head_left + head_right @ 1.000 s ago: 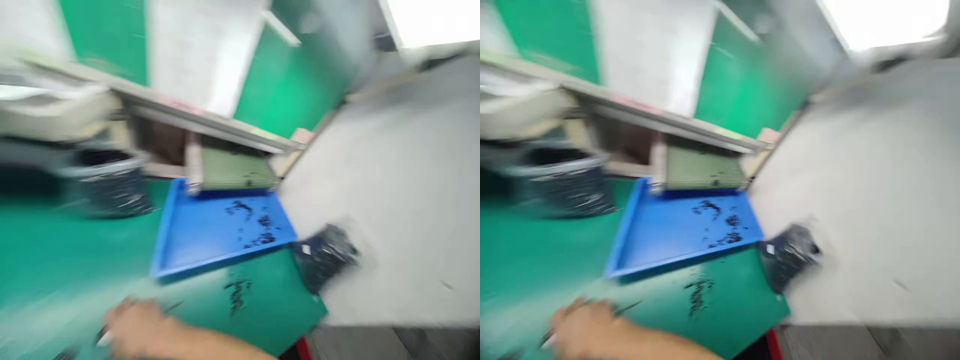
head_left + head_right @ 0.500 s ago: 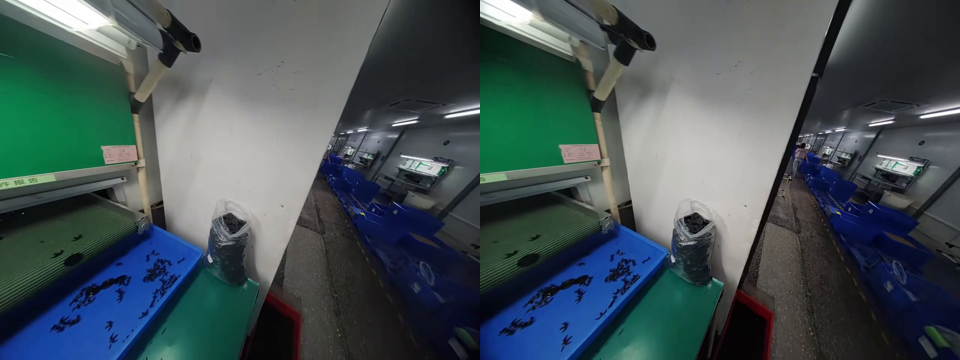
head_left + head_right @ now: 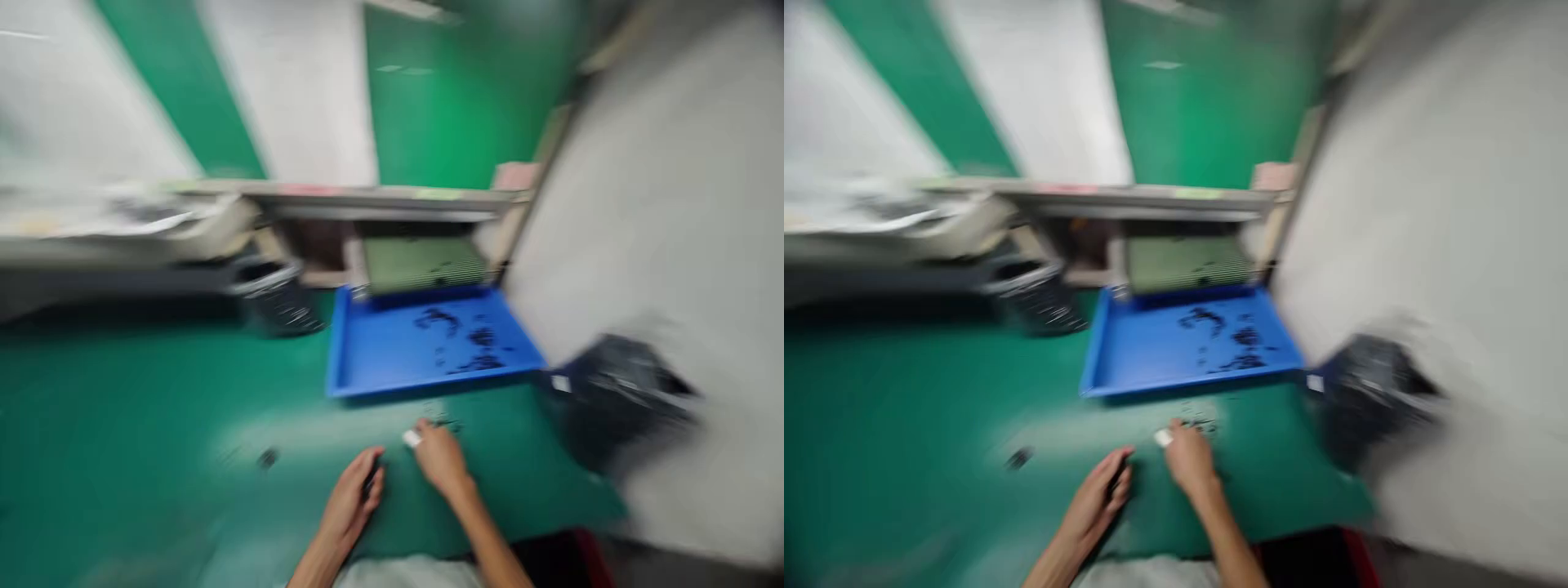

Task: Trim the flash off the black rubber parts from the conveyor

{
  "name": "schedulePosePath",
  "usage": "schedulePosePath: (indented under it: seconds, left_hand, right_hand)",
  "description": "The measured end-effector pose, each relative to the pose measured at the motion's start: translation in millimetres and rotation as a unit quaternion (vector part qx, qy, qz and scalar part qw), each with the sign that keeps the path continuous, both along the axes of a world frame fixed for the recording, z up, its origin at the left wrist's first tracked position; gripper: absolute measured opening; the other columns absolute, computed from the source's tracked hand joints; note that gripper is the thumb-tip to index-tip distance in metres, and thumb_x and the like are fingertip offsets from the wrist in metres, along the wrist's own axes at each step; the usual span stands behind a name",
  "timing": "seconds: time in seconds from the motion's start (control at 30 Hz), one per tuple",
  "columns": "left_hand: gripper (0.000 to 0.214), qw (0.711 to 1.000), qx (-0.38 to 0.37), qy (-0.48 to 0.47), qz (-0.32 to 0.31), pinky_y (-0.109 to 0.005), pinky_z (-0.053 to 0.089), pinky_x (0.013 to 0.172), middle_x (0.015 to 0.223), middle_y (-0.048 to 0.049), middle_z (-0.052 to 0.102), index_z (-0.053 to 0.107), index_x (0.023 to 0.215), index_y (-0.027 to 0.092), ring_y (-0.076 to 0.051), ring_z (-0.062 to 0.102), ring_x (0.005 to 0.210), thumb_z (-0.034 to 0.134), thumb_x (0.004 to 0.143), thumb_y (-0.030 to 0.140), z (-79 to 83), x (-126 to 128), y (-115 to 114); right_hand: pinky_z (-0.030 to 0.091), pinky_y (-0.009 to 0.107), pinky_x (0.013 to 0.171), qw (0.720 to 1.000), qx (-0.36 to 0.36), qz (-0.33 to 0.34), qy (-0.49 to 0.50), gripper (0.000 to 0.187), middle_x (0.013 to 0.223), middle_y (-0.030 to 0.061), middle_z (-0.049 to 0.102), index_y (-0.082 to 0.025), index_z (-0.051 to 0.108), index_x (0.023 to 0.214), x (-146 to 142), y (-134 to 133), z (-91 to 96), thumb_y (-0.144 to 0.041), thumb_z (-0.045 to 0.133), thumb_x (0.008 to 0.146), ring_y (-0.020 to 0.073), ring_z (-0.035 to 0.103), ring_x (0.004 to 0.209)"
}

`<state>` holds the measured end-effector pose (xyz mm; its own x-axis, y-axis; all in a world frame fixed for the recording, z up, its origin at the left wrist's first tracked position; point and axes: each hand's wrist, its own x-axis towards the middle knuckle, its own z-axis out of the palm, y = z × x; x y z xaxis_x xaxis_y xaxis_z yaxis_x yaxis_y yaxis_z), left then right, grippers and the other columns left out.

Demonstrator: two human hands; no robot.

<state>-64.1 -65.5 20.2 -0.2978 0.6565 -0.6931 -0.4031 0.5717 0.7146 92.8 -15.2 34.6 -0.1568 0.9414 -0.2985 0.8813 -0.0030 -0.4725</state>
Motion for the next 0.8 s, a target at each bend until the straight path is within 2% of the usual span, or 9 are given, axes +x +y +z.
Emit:
schedulePosePath:
  seconds: [0.07,0.1,0.2,0.37,0.47,0.53,0.67,0.73,0.8]
  left_hand:
    - [0.03,0.995,-0.005,-0.058,0.084,-0.016,0.031,0.036,0.065,-0.0005,0.057,0.062,0.084,0.015,-0.007,0.047,0.047,0.075,0.072,0.04,-21.8,-31.2,-14.3]
    - [0.032,0.983,0.048,-0.149,0.092,-0.015,0.029,0.036,0.064,0.0008,0.055,0.059,0.081,0.015,-0.006,0.046,0.045,0.076,0.071,0.041,-31.2,-45.4,-21.6]
    - [0.034,0.941,0.147,-0.257,0.166,-0.011,0.032,0.038,0.068,0.0027,0.054,0.054,0.079,0.015,-0.003,0.048,0.048,0.079,0.068,0.035,-48.0,-74.6,-45.5]
    - [0.034,0.897,0.193,-0.266,0.296,-0.01,0.033,0.039,0.082,0.0006,0.057,0.057,0.093,0.016,-0.005,0.056,0.061,0.079,0.069,0.022,-53.8,-95.4,-74.5]
    - [0.032,0.871,0.22,-0.281,0.338,-0.011,0.035,0.042,0.081,0.001,0.053,0.058,0.096,0.015,-0.006,0.056,0.065,0.077,0.072,0.024,-55.8,-103.8,-79.4]
    - [0.031,0.861,0.23,-0.292,0.347,-0.012,0.035,0.041,0.076,0.002,0.049,0.058,0.097,0.014,-0.006,0.053,0.063,0.074,0.076,0.03,-57.4,-106.7,-79.5]
    - [0.028,0.863,0.237,-0.306,0.325,-0.011,0.023,0.035,0.069,0.0038,0.042,0.058,0.095,0.014,-0.004,0.043,0.054,0.071,0.078,0.033,-60.3,-108.4,-79.4]
    - [0.029,0.86,0.236,-0.318,0.323,-0.01,0.019,0.035,0.07,0.0036,0.042,0.057,0.093,0.014,-0.003,0.04,0.053,0.071,0.078,0.034,-60.5,-110.3,-79.3]
    - [0.03,0.856,0.222,-0.335,0.327,-0.01,0.018,0.034,0.071,0.0031,0.043,0.056,0.091,0.014,-0.003,0.04,0.054,0.071,0.078,0.036,-59.2,-113.5,-77.4]
  right_hand:
    - [0.046,0.033,0.07,0.997,-0.01,0.076,-0.015,0.025,0.088,0.0098,0.069,-0.015,0.061,0.105,-24.4,10.4,-23.1,-0.018,0.04,0.093,0.0202,0.064,0.079]
    - [0.043,0.033,0.07,0.993,-0.007,0.115,-0.009,0.028,0.09,0.0113,0.07,-0.015,0.06,0.107,-36.7,14.4,-31.7,-0.017,0.037,0.092,0.0216,0.064,0.081]
    - [0.041,0.031,0.072,0.972,0.026,0.231,0.038,0.028,0.095,0.0096,0.068,-0.018,0.061,0.103,-75.3,17.2,-43.2,-0.019,0.037,0.09,0.0218,0.062,0.085]
    - [0.04,0.026,0.078,0.924,0.051,0.372,0.07,0.032,0.099,0.0055,0.064,-0.022,0.063,0.107,-165.0,13.7,-40.8,-0.013,0.041,0.086,0.0174,0.06,0.091]
    - [0.039,0.027,0.075,0.906,0.054,0.417,0.051,0.036,0.103,0.0068,0.062,-0.022,0.059,0.117,-220.5,17.3,-40.8,-0.014,0.041,0.086,0.0182,0.06,0.089]
    - [0.037,0.028,0.069,0.898,0.051,0.436,0.03,0.04,0.105,0.0078,0.06,-0.023,0.056,0.121,-247.6,19.4,-41.3,-0.014,0.042,0.086,0.0182,0.06,0.084]
    - [0.032,0.027,0.061,0.89,0.037,0.454,-0.006,0.031,0.103,0.0065,0.059,-0.024,0.061,0.11,-269.5,20.4,-37.5,-0.014,0.043,0.086,0.0149,0.057,0.072]
    - [0.031,0.026,0.062,0.894,0.031,0.446,-0.011,0.025,0.097,0.0062,0.061,-0.021,0.061,0.104,-265.8,20.4,-31.2,-0.015,0.045,0.086,0.0149,0.056,0.072]
    - [0.032,0.026,0.065,0.903,0.028,0.429,0.001,0.026,0.096,0.0066,0.063,-0.02,0.059,0.106,-254.7,20.8,-22.6,-0.013,0.045,0.085,0.0162,0.057,0.077]
